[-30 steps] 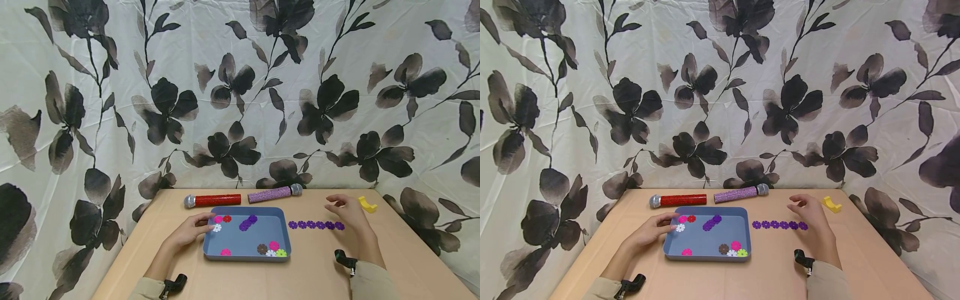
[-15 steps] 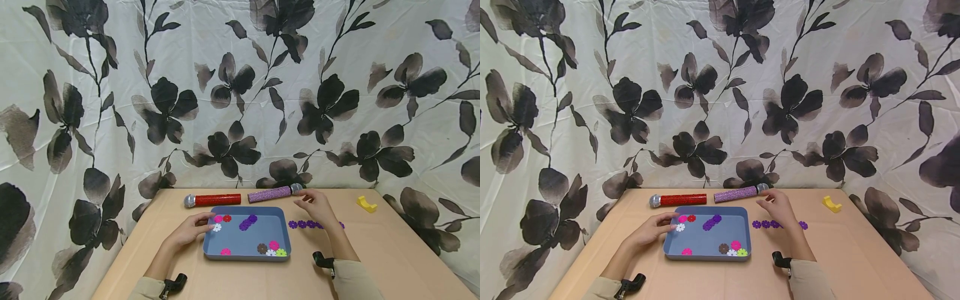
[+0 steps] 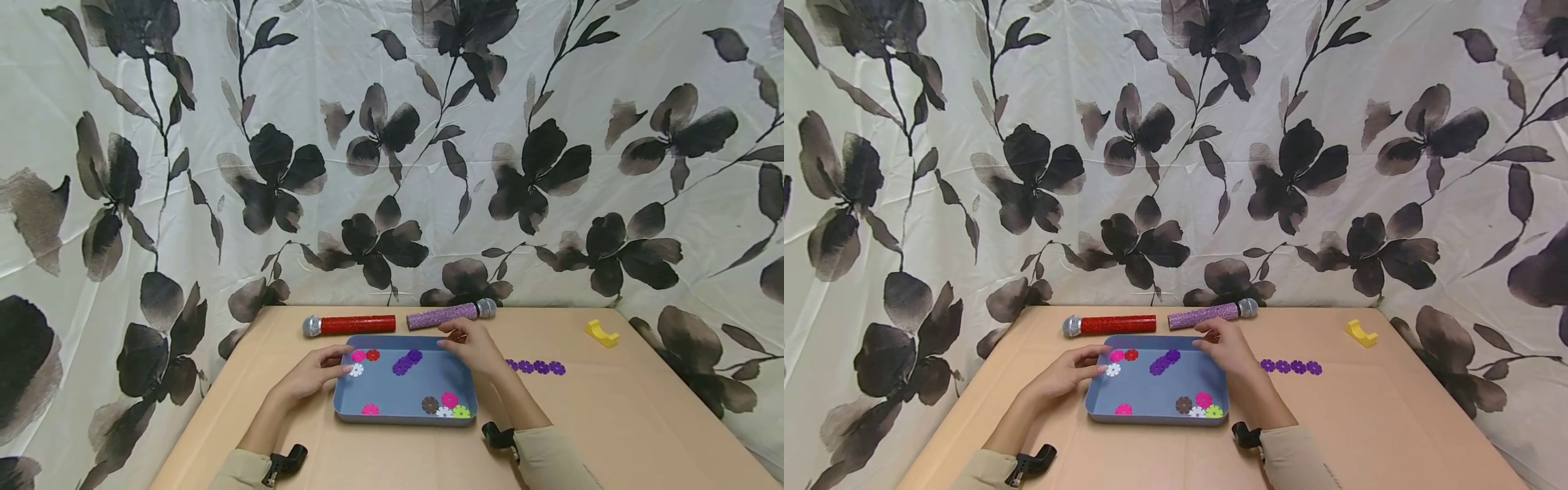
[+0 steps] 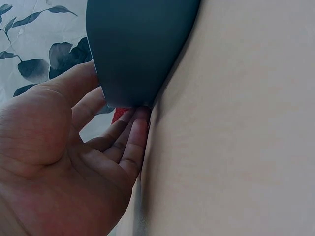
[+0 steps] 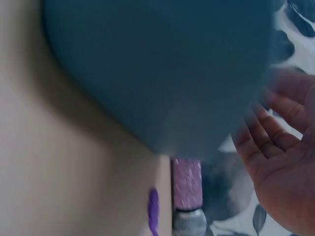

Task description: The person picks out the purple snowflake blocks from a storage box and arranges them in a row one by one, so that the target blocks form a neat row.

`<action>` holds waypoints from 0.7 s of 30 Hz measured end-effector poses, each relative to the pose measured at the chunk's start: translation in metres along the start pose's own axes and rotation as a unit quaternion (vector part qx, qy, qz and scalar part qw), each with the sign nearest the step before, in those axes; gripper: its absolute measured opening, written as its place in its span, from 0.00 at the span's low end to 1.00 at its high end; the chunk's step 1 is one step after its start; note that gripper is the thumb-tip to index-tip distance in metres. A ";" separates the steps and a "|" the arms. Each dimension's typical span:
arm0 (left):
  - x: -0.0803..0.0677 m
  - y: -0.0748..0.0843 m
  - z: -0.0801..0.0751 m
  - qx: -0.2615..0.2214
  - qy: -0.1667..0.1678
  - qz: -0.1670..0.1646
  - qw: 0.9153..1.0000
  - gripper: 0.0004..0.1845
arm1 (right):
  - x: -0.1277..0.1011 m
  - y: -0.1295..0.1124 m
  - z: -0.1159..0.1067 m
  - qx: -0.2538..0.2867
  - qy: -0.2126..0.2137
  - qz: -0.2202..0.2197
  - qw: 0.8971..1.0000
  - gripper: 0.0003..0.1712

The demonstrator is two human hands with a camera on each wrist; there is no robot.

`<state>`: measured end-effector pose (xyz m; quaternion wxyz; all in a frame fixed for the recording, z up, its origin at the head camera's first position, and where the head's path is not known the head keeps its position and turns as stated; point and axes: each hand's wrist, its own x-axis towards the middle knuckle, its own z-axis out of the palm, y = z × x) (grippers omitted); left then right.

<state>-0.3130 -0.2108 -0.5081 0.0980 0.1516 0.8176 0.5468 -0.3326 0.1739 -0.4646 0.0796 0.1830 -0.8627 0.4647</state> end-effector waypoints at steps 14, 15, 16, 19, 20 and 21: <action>-0.001 0.000 -0.002 -0.002 -0.003 -0.002 1.000 0.29 | 0.008 -0.014 0.046 -0.018 -0.086 -0.022 0.996 0.19; -0.001 -0.001 -0.002 -0.002 -0.002 -0.002 1.000 0.29 | 0.008 -0.015 0.048 -0.022 -0.089 -0.025 0.996 0.18; 0.000 -0.001 -0.002 -0.002 -0.002 -0.002 1.000 0.28 | 0.009 -0.016 0.050 -0.027 -0.091 -0.025 0.995 0.18; 0.000 -0.001 -0.002 0.000 -0.002 -0.003 1.000 0.29 | 0.009 -0.015 0.055 -0.055 -0.108 -0.023 0.992 0.19; 0.000 -0.001 -0.002 0.000 -0.002 -0.003 1.000 0.29 | 0.009 -0.015 0.056 -0.067 -0.116 -0.023 0.991 0.20; 0.000 -0.001 -0.002 0.000 -0.002 -0.004 1.000 0.29 | 0.009 -0.014 0.058 -0.080 -0.125 -0.022 0.989 0.21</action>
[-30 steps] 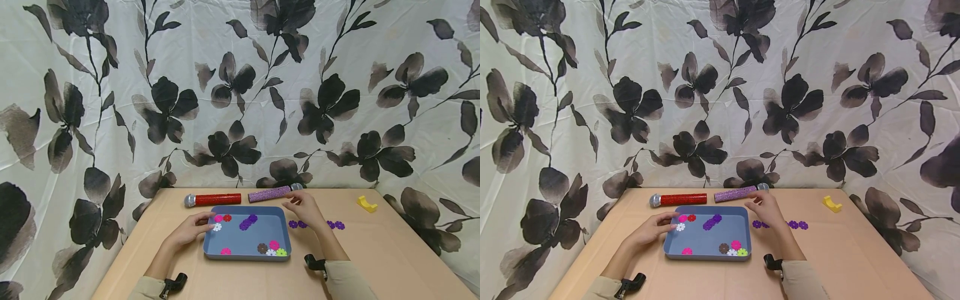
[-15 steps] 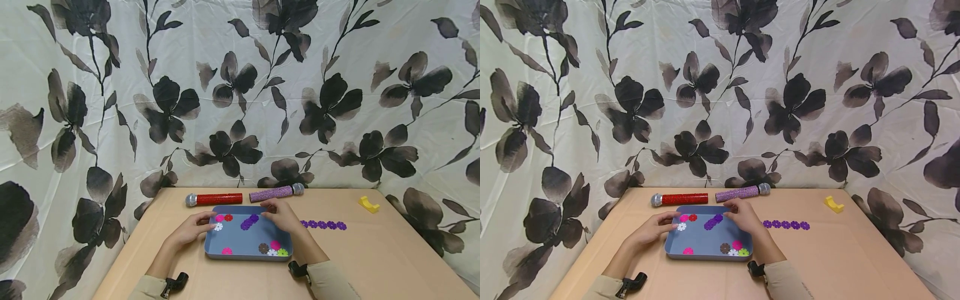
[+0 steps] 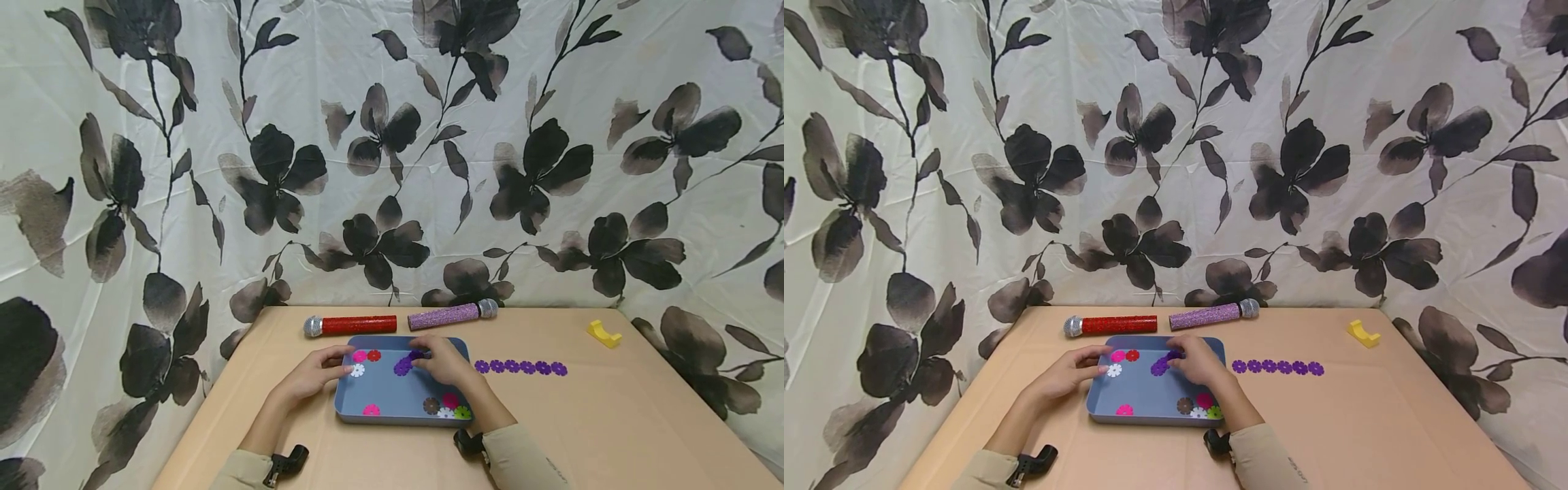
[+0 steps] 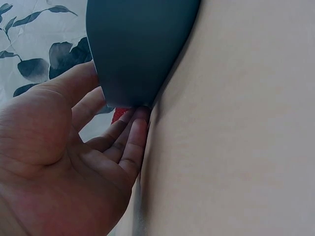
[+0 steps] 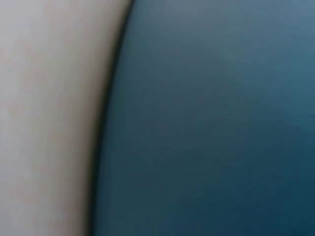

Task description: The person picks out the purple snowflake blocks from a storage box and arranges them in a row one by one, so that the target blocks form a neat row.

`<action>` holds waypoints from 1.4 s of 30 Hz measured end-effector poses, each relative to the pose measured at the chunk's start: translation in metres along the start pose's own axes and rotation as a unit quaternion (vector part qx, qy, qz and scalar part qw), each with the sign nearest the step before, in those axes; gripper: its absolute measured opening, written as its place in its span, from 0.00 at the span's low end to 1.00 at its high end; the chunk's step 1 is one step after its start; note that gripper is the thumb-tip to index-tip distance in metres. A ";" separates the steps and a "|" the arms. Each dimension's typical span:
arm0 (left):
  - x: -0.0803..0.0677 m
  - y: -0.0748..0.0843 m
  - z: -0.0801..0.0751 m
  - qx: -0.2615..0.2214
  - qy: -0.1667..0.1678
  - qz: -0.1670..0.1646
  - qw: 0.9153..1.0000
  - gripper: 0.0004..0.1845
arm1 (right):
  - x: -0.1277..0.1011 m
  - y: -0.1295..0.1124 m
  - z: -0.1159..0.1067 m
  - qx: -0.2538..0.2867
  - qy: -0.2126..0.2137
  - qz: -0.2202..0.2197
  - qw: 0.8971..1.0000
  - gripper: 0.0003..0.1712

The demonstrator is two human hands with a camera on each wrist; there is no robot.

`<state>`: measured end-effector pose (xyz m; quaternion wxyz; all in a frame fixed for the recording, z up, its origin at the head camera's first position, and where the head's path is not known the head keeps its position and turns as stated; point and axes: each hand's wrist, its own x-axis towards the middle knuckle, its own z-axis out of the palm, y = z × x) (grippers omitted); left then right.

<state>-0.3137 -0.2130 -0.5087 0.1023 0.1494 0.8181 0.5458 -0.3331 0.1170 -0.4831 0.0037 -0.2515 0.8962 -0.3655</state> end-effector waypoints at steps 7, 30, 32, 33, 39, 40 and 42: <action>0.000 0.001 0.000 -0.005 0.001 0.003 1.000 0.29 | -0.003 0.004 0.002 -0.047 -0.027 0.008 0.998 0.20; -0.001 0.002 0.001 -0.005 0.000 0.000 1.000 0.29 | -0.008 0.005 -0.001 -0.029 -0.030 0.011 0.999 0.10; -0.001 0.002 0.000 -0.006 0.000 0.000 1.000 0.29 | -0.008 0.005 -0.001 -0.027 -0.035 0.011 0.999 0.09; -0.001 0.002 0.000 -0.005 0.000 0.001 1.000 0.29 | -0.008 0.005 -0.001 -0.028 -0.036 0.009 0.999 0.09; -0.001 0.002 0.000 -0.002 0.000 0.001 1.000 0.29 | -0.009 0.005 -0.002 -0.031 -0.037 0.012 0.999 0.08; -0.001 0.002 0.001 -0.002 0.000 0.001 1.000 0.30 | -0.009 0.006 -0.002 -0.030 -0.035 0.012 0.999 0.08; -0.001 0.002 0.001 -0.003 0.000 -0.001 1.000 0.30 | -0.010 0.005 -0.002 -0.027 -0.032 0.008 0.999 0.08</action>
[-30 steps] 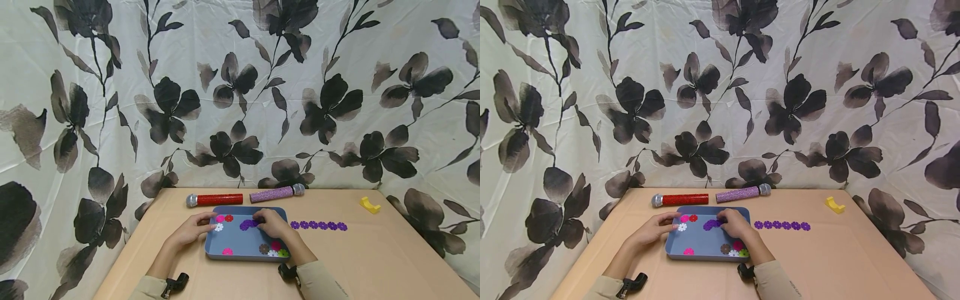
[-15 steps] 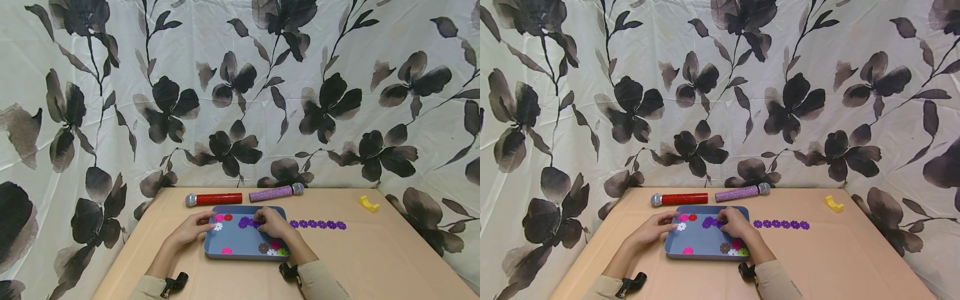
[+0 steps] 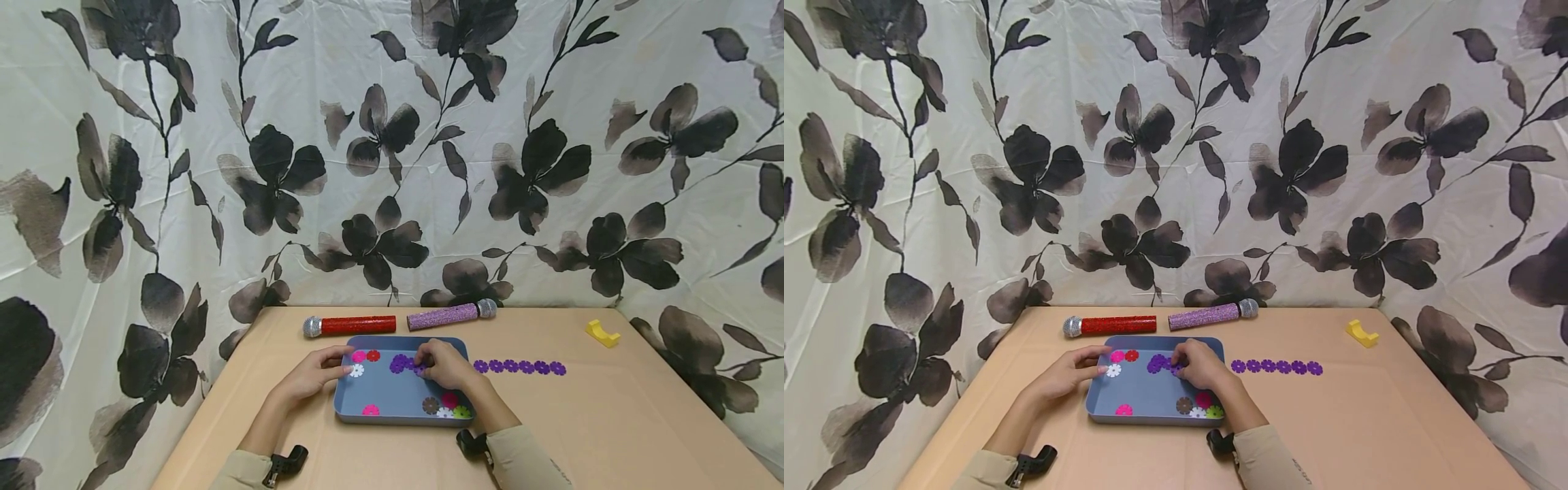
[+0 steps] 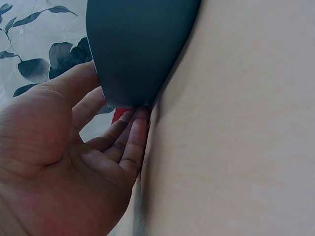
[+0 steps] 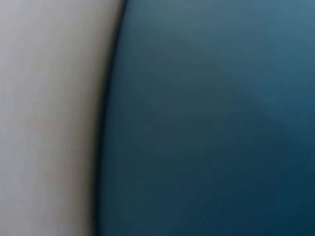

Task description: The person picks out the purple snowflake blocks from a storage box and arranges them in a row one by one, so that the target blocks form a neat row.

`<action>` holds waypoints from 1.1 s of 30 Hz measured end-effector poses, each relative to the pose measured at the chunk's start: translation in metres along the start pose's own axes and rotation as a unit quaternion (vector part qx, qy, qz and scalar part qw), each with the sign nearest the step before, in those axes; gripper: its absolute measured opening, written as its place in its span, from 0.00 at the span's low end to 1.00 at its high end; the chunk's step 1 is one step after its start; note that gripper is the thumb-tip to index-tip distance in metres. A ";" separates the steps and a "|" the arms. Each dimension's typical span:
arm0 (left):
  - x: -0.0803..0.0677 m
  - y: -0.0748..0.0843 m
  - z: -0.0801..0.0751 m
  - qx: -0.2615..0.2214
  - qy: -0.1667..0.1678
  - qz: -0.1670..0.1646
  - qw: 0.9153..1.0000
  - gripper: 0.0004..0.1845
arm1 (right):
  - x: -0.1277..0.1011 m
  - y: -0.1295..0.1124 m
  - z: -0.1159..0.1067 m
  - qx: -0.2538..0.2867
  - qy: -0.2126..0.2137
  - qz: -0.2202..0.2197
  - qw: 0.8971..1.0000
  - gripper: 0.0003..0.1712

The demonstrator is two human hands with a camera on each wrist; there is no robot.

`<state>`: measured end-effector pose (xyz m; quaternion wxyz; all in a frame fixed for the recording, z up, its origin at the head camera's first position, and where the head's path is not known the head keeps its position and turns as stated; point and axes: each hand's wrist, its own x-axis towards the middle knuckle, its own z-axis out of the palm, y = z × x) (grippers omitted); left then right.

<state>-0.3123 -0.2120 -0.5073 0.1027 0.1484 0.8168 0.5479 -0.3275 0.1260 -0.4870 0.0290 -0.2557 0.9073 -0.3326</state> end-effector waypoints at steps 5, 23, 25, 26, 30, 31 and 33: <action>0.000 -0.001 0.001 -0.001 0.001 -0.002 1.000 0.30 | -0.001 0.001 -0.001 0.016 -0.009 -0.008 1.000 0.08; -0.001 -0.001 0.001 0.003 0.005 -0.003 1.000 0.29 | -0.010 0.002 -0.015 0.050 -0.035 -0.051 0.997 0.11; 0.000 -0.001 0.001 0.004 0.005 -0.001 1.000 0.29 | -0.013 0.006 -0.022 0.055 -0.007 -0.050 0.997 0.11; 0.000 -0.001 0.001 0.004 0.004 0.000 1.000 0.29 | -0.015 0.008 -0.026 0.059 0.009 -0.045 0.997 0.11; 0.000 0.000 0.001 0.002 0.004 -0.001 1.000 0.28 | -0.024 0.021 -0.044 0.072 0.069 -0.027 0.995 0.11; 0.000 0.000 0.001 0.001 0.004 -0.002 1.000 0.28 | -0.027 0.026 -0.048 0.074 0.080 -0.020 0.994 0.11; 0.000 0.000 0.000 0.002 0.005 -0.003 1.000 0.27 | -0.033 0.035 -0.058 0.073 0.100 -0.016 0.992 0.11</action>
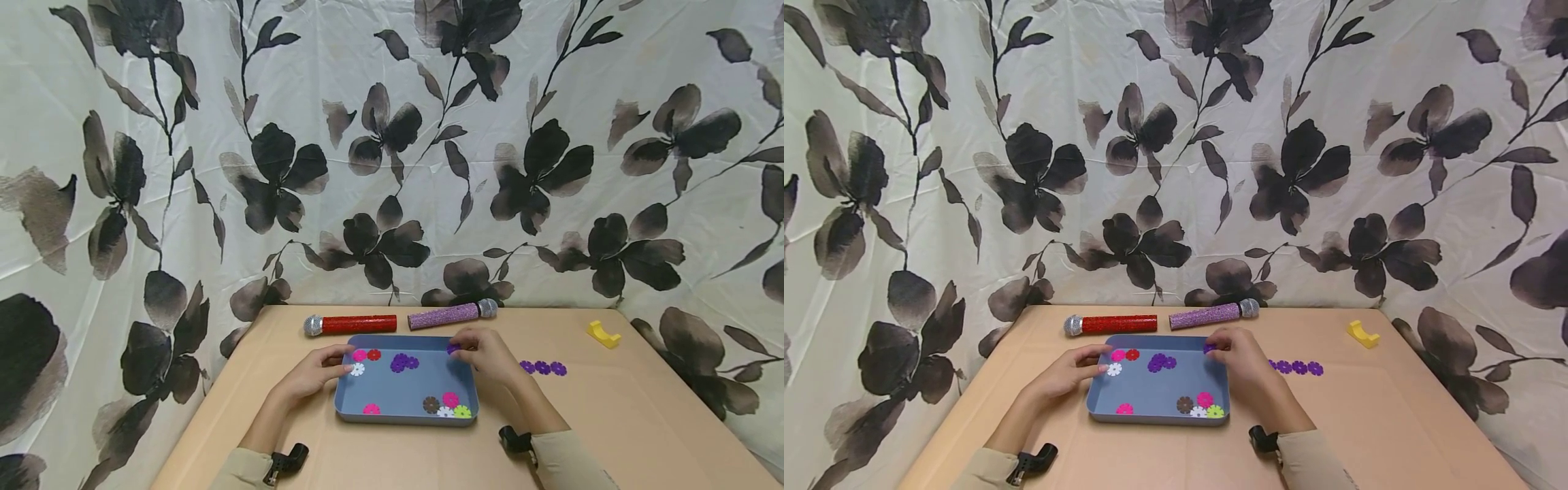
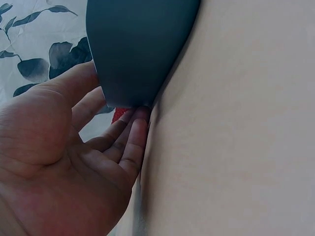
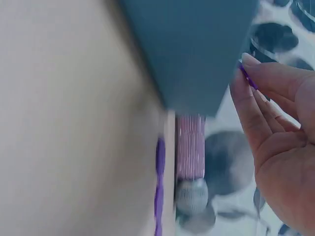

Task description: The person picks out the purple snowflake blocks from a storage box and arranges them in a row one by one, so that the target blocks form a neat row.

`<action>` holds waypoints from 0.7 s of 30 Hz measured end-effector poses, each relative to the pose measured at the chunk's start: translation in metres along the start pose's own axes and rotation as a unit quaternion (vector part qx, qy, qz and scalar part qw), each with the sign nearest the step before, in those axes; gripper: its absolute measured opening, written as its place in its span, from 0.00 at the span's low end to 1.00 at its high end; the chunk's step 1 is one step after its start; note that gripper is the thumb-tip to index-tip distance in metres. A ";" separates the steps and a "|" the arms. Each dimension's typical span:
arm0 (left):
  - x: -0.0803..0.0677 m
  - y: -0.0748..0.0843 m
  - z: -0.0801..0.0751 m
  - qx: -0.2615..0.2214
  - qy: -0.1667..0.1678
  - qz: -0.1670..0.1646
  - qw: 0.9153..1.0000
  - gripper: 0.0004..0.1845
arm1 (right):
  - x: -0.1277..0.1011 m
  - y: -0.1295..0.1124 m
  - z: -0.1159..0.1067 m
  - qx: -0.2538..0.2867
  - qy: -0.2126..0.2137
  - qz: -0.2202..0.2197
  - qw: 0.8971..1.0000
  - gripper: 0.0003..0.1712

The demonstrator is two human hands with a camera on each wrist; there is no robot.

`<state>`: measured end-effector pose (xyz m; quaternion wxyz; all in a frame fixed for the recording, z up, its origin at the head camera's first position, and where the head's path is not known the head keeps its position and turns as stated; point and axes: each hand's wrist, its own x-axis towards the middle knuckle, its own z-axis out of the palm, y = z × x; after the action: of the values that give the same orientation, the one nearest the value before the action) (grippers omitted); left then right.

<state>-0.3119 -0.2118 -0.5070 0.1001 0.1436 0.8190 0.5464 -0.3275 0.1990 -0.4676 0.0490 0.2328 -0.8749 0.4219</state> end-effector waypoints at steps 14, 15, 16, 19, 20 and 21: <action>0.001 -0.003 -0.001 0.004 -0.008 0.021 1.000 0.31 | -0.037 0.051 -0.086 -0.045 0.103 0.085 0.990 0.15; 0.001 -0.003 -0.001 0.003 -0.008 0.018 1.000 0.31 | -0.039 0.054 -0.089 -0.049 0.109 0.090 0.989 0.16; 0.001 -0.003 -0.001 0.003 -0.008 0.019 1.000 0.31 | -0.041 0.057 -0.092 -0.048 0.112 0.097 0.988 0.16; 0.001 -0.002 -0.001 0.003 -0.009 0.016 1.000 0.30 | -0.047 0.064 -0.101 -0.043 0.118 0.116 0.985 0.17; 0.001 -0.002 -0.001 0.004 -0.009 0.017 1.000 0.30 | -0.049 0.066 -0.103 -0.038 0.118 0.121 0.985 0.17; 0.001 -0.002 -0.001 0.005 -0.009 0.016 1.000 0.30 | -0.051 0.068 -0.105 -0.031 0.116 0.126 0.985 0.18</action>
<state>-0.3134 -0.2132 -0.5089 0.0981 0.1626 0.8183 0.5424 -0.3248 0.3340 -0.4633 0.1041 0.0683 -0.8983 0.4214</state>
